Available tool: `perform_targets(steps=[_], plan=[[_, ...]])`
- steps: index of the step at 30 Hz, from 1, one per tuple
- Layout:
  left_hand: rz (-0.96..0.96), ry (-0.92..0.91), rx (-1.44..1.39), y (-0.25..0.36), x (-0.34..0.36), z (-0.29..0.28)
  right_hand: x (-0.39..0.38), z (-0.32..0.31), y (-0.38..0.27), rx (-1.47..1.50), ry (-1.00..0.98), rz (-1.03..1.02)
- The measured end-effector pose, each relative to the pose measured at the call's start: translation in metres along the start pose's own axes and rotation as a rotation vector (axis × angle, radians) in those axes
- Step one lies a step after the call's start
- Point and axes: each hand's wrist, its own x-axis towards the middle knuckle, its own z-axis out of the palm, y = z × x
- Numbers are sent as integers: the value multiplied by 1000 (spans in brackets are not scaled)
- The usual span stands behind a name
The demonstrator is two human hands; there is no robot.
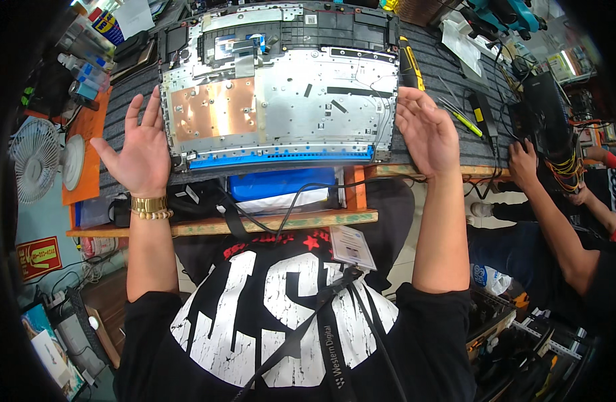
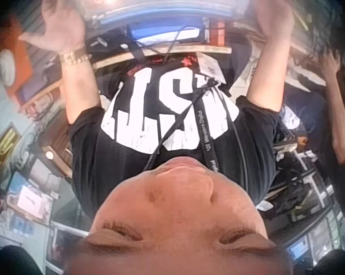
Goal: The person disassembles a laptop by removing components from the internal chassis. The person uses a screwdriver to loosen screws, handles a motherboard and internal fans, removes a screen panel, and places internal hardware components into a drawer.
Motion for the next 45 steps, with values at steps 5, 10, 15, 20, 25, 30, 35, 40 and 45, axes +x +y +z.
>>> perform_targets(steps=[5, 10, 15, 20, 25, 30, 35, 40, 45], plan=[[-12, -32, 40, 1, 2, -7, 1, 3, 0, -34, 18, 12], [-12, -114, 164, 2, 8, -16, 3, 1, -9, -249, 80, 67], [-7, -159, 334, -3, 11, -22, 11, 18, -21, -576, 257, 139], [38, -180, 533, -6, 16, -37, 18, 25, -16, -800, 267, 154], [135, -234, 924, -6, 26, -43, 13, 21, -18, -917, 256, 98], [205, -255, 1085, -5, 17, -36, 3, 26, -16, -1146, 106, -27], [262, -322, 1151, 3, -3, -27, -29, 51, -40, -1310, 43, -51], [428, -648, 1663, 35, -46, 13, -54, 52, -43, -1383, -141, -190], [431, -746, 1731, 46, -57, 13, -50, 58, -50, -1452, -192, -133]])
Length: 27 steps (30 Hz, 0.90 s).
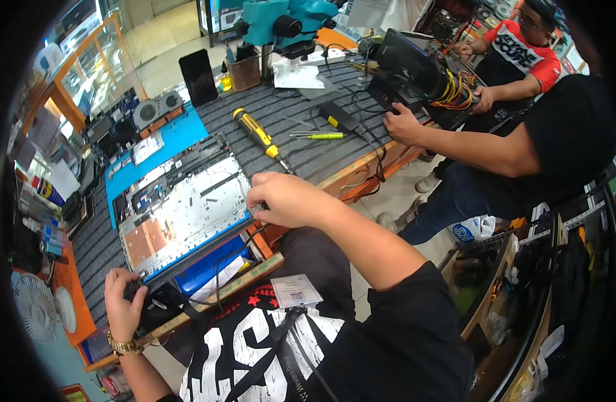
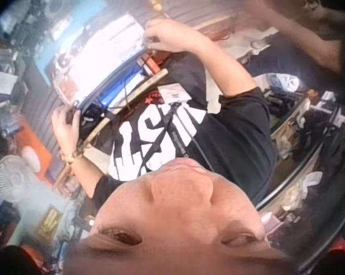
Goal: The person disassembles a laptop by removing components from the internal chassis. The person uses a screwdriver to loosen screws, handles a motherboard and internal fans, removes a screen panel, and places internal hardware components into a drawer.
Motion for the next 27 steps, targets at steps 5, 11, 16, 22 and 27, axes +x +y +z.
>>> perform_targets(steps=[5, 11, 16, 22, 27], plan=[[8, -52, -9, 1, 6, -5, 1, -4, 0, 6, -63, 8], [41, -117, -49, -8, 18, -8, 7, -7, 4, 30, -139, -1], [-20, -188, -46, -6, 21, -13, 11, -9, 1, 1, -189, 2], [25, -231, -29, -12, 21, -10, 10, -9, 0, -25, -238, 39], [41, -237, -39, -14, 18, -6, 8, -6, 4, -20, -196, -44]])
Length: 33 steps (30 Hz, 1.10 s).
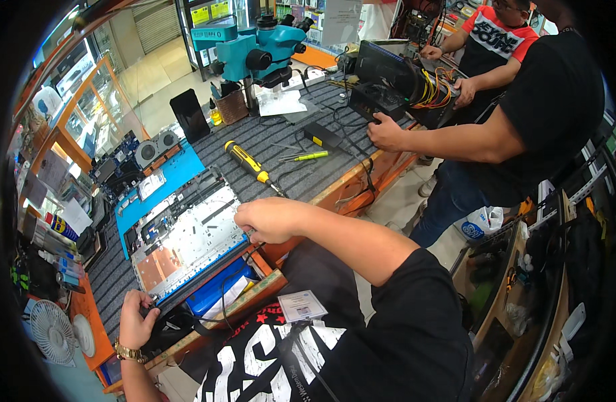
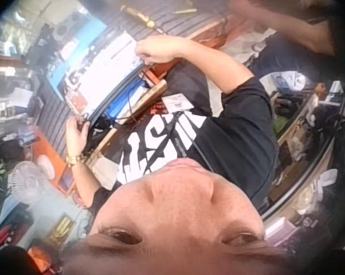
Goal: The person disassembles a laptop by removing components from the internal chassis. The person uses a screwdriver to loosen screws, handles a motherboard and internal fans, removes a screen panel, and places internal hardware components into a drawer.
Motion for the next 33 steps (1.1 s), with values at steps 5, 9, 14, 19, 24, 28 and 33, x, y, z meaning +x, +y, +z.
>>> perform_targets(steps=[5, 9, 14, 19, 24, 28, 33], plan=[[-16, 4, -15, 1, -3, 0, 3, -3, -3, 42, -30, 13], [-11, -5, 10, -2, -4, -1, 7, 1, 4, 67, -26, -56], [25, -17, 13, 2, 4, -4, 4, 6, 10, 92, 21, -100], [-5, 8, -26, -5, -4, -5, 14, 4, 1, 95, -22, -95], [-31, 32, -55, -8, -5, 0, 19, 5, 6, 95, -17, -109], [0, 76, -3, -12, -13, 1, 24, 1, -5, 66, 14, -165], [58, 100, 3, -8, -7, -4, 18, 0, -20, 67, -17, -28]])
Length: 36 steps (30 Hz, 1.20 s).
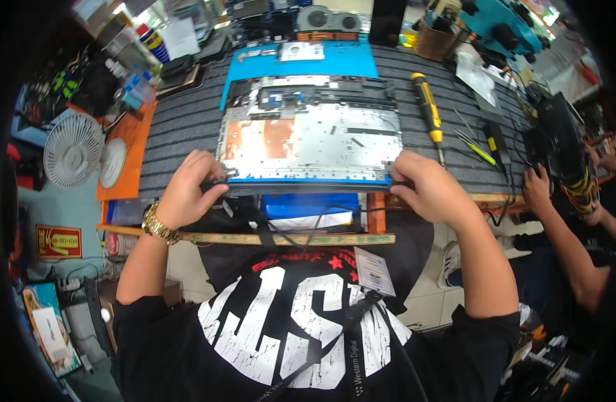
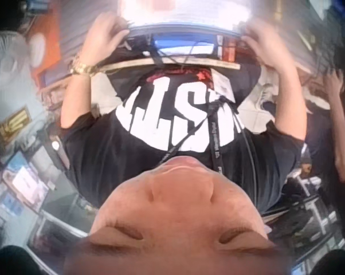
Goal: The person disassembles a laptop by removing components from the internal chassis. The person uses a screwdriver to loosen screws, handles a motherboard and internal fans, removes a screen panel, and places internal hardware components into a drawer.
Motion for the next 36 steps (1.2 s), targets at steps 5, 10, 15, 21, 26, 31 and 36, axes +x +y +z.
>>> perform_targets(steps=[5, 10, 15, 21, 26, 31, 36], plan=[[4, 53, 4, -1, -11, 3, -1, 9, -4, -19, 23, -16], [31, 134, 55, 1, -16, 8, -3, 13, -11, -77, 67, -38], [59, 179, 82, 2, -18, 13, -10, 17, -17, -172, 135, -35], [95, 243, 146, 5, -22, 22, -15, 20, -14, -301, 148, -62], [109, 285, 167, 10, -22, 34, -19, 24, -10, -345, 212, -118], [117, 307, 155, 13, -25, 39, -23, 28, -5, -394, 223, -119], [101, 325, 194, 16, -24, 41, -24, 28, -5, -375, 264, -149]])
